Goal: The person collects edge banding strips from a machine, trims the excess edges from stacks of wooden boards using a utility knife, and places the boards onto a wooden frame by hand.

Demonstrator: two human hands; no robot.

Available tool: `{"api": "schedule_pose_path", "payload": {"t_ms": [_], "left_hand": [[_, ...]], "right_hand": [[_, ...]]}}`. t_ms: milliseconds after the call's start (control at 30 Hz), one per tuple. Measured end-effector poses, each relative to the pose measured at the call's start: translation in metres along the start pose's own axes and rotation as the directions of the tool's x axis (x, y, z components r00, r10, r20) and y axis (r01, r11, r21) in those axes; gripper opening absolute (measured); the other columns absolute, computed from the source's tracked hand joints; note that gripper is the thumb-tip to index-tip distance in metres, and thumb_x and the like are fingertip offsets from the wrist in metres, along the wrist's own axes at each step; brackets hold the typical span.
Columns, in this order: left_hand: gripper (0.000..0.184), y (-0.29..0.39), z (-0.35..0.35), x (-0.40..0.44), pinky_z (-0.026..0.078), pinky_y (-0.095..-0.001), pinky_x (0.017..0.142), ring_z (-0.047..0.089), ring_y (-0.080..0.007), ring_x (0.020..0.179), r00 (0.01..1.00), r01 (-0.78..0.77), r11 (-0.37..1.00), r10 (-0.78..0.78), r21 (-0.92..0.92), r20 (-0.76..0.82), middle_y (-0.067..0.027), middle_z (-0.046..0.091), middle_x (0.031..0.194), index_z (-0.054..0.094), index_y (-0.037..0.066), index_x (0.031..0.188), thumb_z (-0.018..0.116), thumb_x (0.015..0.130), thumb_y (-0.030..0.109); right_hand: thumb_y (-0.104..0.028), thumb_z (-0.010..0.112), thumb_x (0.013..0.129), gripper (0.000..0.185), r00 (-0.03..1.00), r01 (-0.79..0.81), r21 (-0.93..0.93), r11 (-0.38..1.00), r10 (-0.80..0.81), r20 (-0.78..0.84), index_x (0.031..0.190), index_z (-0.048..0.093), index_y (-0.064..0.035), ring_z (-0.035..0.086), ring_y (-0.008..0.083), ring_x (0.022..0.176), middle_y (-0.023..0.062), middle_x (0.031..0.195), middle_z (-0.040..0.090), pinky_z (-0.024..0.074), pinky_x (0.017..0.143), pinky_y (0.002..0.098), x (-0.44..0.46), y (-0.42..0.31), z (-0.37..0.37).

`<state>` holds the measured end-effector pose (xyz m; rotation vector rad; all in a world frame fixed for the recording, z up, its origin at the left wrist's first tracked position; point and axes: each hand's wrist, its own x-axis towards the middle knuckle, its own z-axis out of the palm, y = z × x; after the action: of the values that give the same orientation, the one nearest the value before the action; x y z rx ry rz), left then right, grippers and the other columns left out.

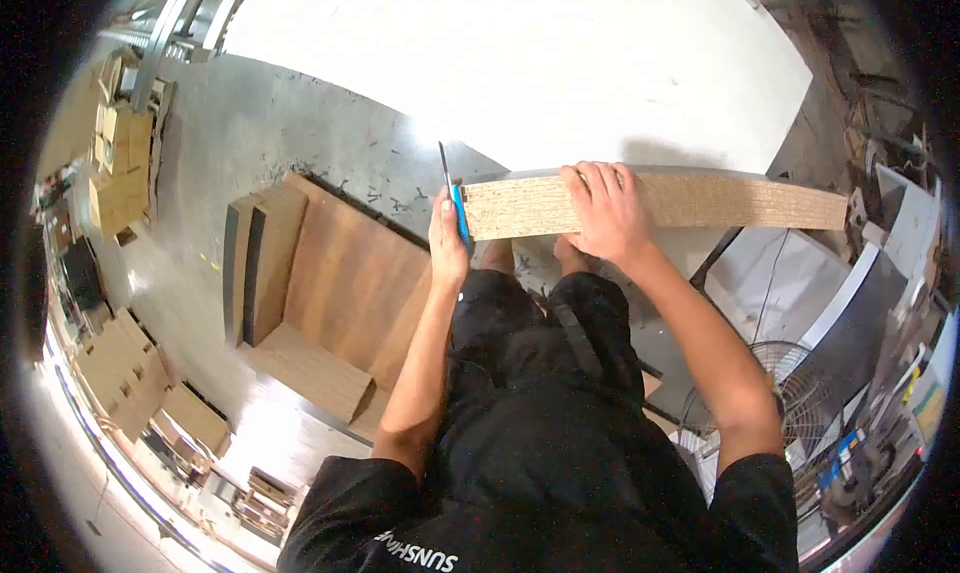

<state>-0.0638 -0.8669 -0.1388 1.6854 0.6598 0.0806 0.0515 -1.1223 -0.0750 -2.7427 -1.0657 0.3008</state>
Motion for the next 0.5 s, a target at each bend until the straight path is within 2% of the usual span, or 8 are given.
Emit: {"api": "schedule_pose_path", "payload": {"t_ms": [33, 133, 167, 267, 300, 400, 500], "left_hand": [[0.066, 0.006, -0.006, -0.001, 0.037, -0.0393, 0.122, 0.053, -0.0267, 0.142, 0.985, 0.152, 0.988, -0.149, -0.033, 0.082, -0.016, 0.063, 0.147, 0.056, -0.003, 0.153, 0.041, 0.117, 0.051], [0.064, 0.011, -0.015, 0.007, 0.039, -0.0386, 0.12, 0.056, -0.0259, 0.139, 0.983, 0.133, 0.991, -0.135, 0.022, 0.128, -0.0159, 0.064, 0.145, 0.056, -0.002, 0.153, 0.043, 0.117, 0.049], [0.063, 0.013, -0.017, 0.009, 0.039, -0.0388, 0.12, 0.056, -0.0264, 0.139, 0.978, 0.174, 0.983, -0.166, -0.064, 0.124, -0.017, 0.064, 0.147, 0.056, -0.002, 0.154, 0.044, 0.117, 0.048], [0.065, 0.003, -0.004, 0.01, 0.046, -0.0398, 0.115, 0.063, -0.0296, 0.135, 0.998, 0.044, 0.999, -0.045, 0.029, 0.037, -0.0218, 0.068, 0.145, 0.056, -0.002, 0.153, 0.046, 0.115, 0.049], [0.062, 0.003, -0.002, 0.011, 0.047, -0.0399, 0.113, 0.065, -0.0294, 0.131, 0.999, 0.046, 0.997, -0.046, 0.061, -0.001, -0.0203, 0.07, 0.14, 0.057, -0.001, 0.152, 0.046, 0.116, 0.048], [0.061, 0.005, -0.012, 0.012, 0.048, -0.0403, 0.111, 0.066, -0.0291, 0.127, 0.992, 0.068, 0.997, -0.065, -0.024, 0.108, -0.02, 0.072, 0.135, 0.058, 0.002, 0.152, 0.046, 0.116, 0.049], [0.059, 0.009, -0.006, 0.013, 0.05, -0.0396, 0.107, 0.067, -0.0254, 0.122, 0.997, 0.05, 0.999, -0.05, 0.001, 0.056, -0.0182, 0.073, 0.129, 0.059, 0.003, 0.15, 0.046, 0.116, 0.049]], "right_hand": [[-0.042, 0.095, 0.065, 0.097, 1.0, -0.007, 0.008, 1.0, 0.007, 0.013, 0.146, 0.053, -0.0085, 0.056, 0.0302, 0.131, 0.0122, 0.135, 0.059, 0.0365, 0.118, 0.0507, 0.0, -0.001, -0.001], [-0.041, 0.095, 0.065, 0.099, 1.0, -0.011, 0.004, 1.0, 0.011, 0.026, 0.147, 0.052, -0.0083, 0.056, 0.03, 0.132, 0.0124, 0.137, 0.059, 0.0365, 0.119, 0.0506, -0.001, -0.001, 0.0], [-0.043, 0.096, 0.065, 0.099, 1.0, -0.001, -0.013, 1.0, 0.001, 0.015, 0.147, 0.052, -0.0096, 0.056, 0.029, 0.13, 0.0113, 0.136, 0.059, 0.0373, 0.118, 0.0496, -0.001, 0.0, 0.002], [-0.047, 0.096, 0.066, 0.099, 1.0, 0.005, -0.035, 0.999, -0.005, 0.005, 0.148, 0.052, -0.0108, 0.057, 0.0277, 0.128, 0.0101, 0.134, 0.059, 0.0385, 0.117, 0.0479, -0.002, 0.001, 0.003], [-0.047, 0.096, 0.066, 0.1, 1.0, 0.003, -0.037, 0.999, -0.003, 0.006, 0.148, 0.052, -0.0107, 0.057, 0.0275, 0.128, 0.0101, 0.134, 0.059, 0.0387, 0.117, 0.0476, -0.002, 0.001, 0.002], [-0.048, 0.095, 0.068, 0.098, 1.0, 0.01, -0.061, 0.998, -0.01, 0.005, 0.148, 0.053, -0.0107, 0.057, 0.0278, 0.128, 0.0099, 0.134, 0.058, 0.0386, 0.117, 0.0473, -0.002, 0.0, 0.002], [-0.044, 0.095, 0.066, 0.098, 0.999, -0.023, -0.018, 1.0, 0.024, 0.029, 0.148, 0.052, -0.0086, 0.055, 0.0302, 0.134, 0.0126, 0.139, 0.059, 0.0347, 0.121, 0.0497, -0.003, -0.002, 0.001]]}}
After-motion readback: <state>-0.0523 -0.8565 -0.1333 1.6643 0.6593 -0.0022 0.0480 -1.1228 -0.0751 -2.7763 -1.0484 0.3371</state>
